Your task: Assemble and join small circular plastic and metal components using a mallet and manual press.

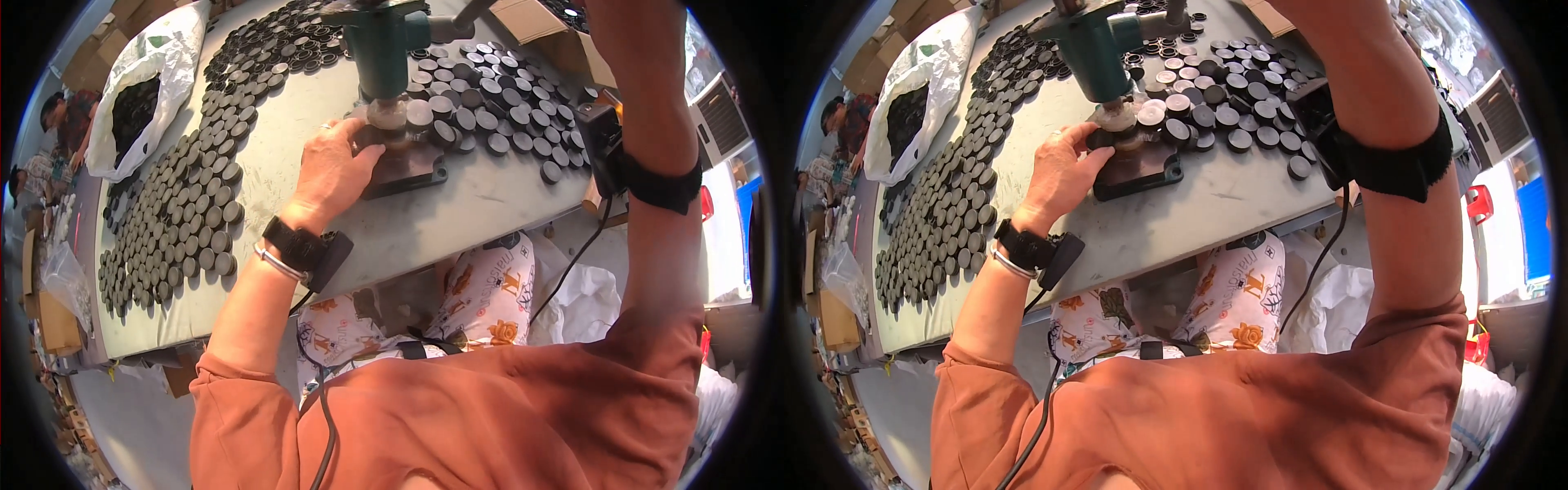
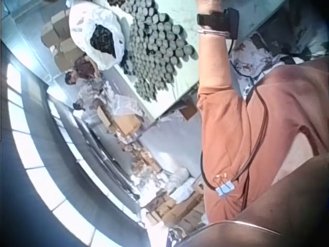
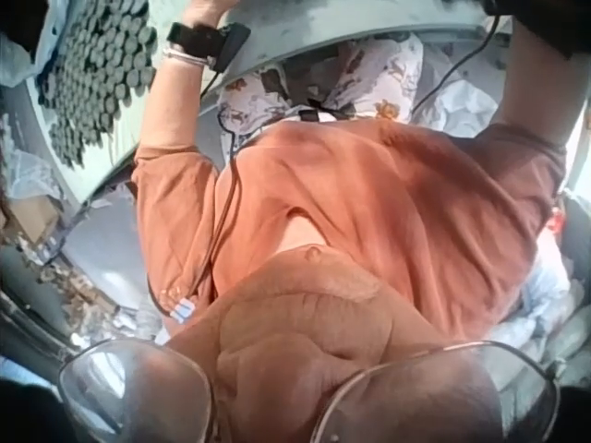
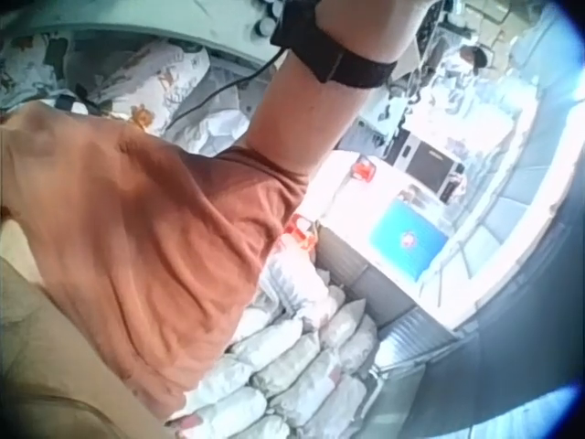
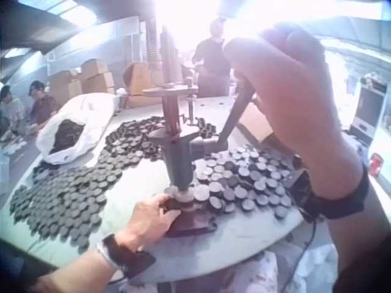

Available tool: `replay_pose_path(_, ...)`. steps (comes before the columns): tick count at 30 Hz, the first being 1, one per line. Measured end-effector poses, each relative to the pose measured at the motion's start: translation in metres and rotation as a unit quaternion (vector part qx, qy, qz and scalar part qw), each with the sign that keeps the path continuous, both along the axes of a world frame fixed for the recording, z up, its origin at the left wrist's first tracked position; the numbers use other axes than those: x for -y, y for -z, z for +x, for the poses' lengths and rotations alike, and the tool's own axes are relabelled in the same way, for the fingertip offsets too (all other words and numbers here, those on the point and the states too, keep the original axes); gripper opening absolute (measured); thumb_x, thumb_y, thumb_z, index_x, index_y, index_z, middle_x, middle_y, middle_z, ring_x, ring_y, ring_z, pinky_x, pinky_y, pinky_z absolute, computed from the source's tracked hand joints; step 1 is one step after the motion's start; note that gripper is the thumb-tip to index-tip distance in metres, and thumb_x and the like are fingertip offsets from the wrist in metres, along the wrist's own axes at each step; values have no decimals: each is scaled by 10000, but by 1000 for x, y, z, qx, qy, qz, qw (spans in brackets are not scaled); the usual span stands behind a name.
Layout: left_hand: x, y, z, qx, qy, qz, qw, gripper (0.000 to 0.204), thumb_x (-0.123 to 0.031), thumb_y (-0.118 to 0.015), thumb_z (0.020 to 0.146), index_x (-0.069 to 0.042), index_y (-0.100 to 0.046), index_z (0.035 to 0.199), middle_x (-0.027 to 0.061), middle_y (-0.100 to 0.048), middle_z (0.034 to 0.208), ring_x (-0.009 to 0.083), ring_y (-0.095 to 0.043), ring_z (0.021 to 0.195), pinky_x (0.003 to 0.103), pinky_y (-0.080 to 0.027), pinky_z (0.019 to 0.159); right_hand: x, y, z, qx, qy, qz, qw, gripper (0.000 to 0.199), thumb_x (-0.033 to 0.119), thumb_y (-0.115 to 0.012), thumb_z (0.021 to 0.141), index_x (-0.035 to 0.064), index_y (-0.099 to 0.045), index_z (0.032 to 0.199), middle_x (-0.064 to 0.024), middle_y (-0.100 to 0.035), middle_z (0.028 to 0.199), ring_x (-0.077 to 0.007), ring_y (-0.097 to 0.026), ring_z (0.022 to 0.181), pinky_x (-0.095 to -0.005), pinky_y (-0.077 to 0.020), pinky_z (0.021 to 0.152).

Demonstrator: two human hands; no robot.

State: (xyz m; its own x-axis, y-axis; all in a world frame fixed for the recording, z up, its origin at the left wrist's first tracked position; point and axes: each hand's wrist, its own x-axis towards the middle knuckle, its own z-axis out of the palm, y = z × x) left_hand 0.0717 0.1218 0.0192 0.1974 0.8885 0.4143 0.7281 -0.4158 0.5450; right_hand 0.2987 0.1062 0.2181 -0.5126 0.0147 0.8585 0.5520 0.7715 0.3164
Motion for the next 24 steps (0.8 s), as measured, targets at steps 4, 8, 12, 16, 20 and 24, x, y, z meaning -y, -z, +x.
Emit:
replay_pose_path(4, -10, 1, 14, 8, -2, -22, 1000, 349, -217, -771, 709, -28, -671, 985, 70, -624, 771, 164, -575, 690, 290, -480, 677, -6, 13, 15, -66, -27, -38, 997, 101, 43, -574, 792, 4, -557, 701, 5, -479, 598, -92, -442, 527, -227, -364, 484)
replay_pose_path(8, -27, 20, 13, 73, -26, -72, 994, 358, -235, -823, 662, -36, -692, 930, 38, -623, 795, 122, -559, 706, 276, -474, 675, -3, 22, 2, -150, -71, -83, 982, 87, 48, -582, 789, 4, -560, 716, 8, -477, 593, -89, -442, 520, -222, -364, 479)
replay_pose_path(12, -26, 16, 23, 86, -13, -74, 993, 368, -234, -841, 643, -21, -693, 904, 29, -621, 789, 110, -561, 705, 262, -476, 661, 0, 29, -1, -226, -103, -127, 960, 77, 53, -590, 785, 4, -562, 732, 11, -475, 588, -85, -442, 512, -218, -365, 473)
replay_pose_path(16, -26, 12, 21, 140, -2, -115, 983, 368, -230, -846, 639, -21, -694, 902, 23, -605, 767, 117, -558, 694, 265, -483, 679, 20, 36, -29, -298, -144, -169, 928, 71, 57, -598, 782, 5, -565, 747, 14, -473, 583, -82, -442, 505, -213, -365, 468)
replay_pose_path(20, -19, 6, 21, 134, -4, -119, 984, 457, -226, -856, 619, -13, -671, 979, 56, -609, 886, 130, -576, 811, 282, -489, 742, 52, 58, -19, -283, -21, -186, 941, 91, 23, -614, 795, 0, -573, 873, -46, -554, 747, -79, -490, 568, -201, -395, 515)
replay_pose_path(24, -14, 20, 7, 138, -19, -48, 989, 604, -221, -854, 605, 5, -612, 1110, 92, -601, 1013, 163, -577, 936, 293, -479, 818, 68, 108, -12, -250, -50, -175, 951, 176, -92, -552, 778, 19, -492, 900, -130, -589, 860, -124, -536, 735, -243, -438, 681)
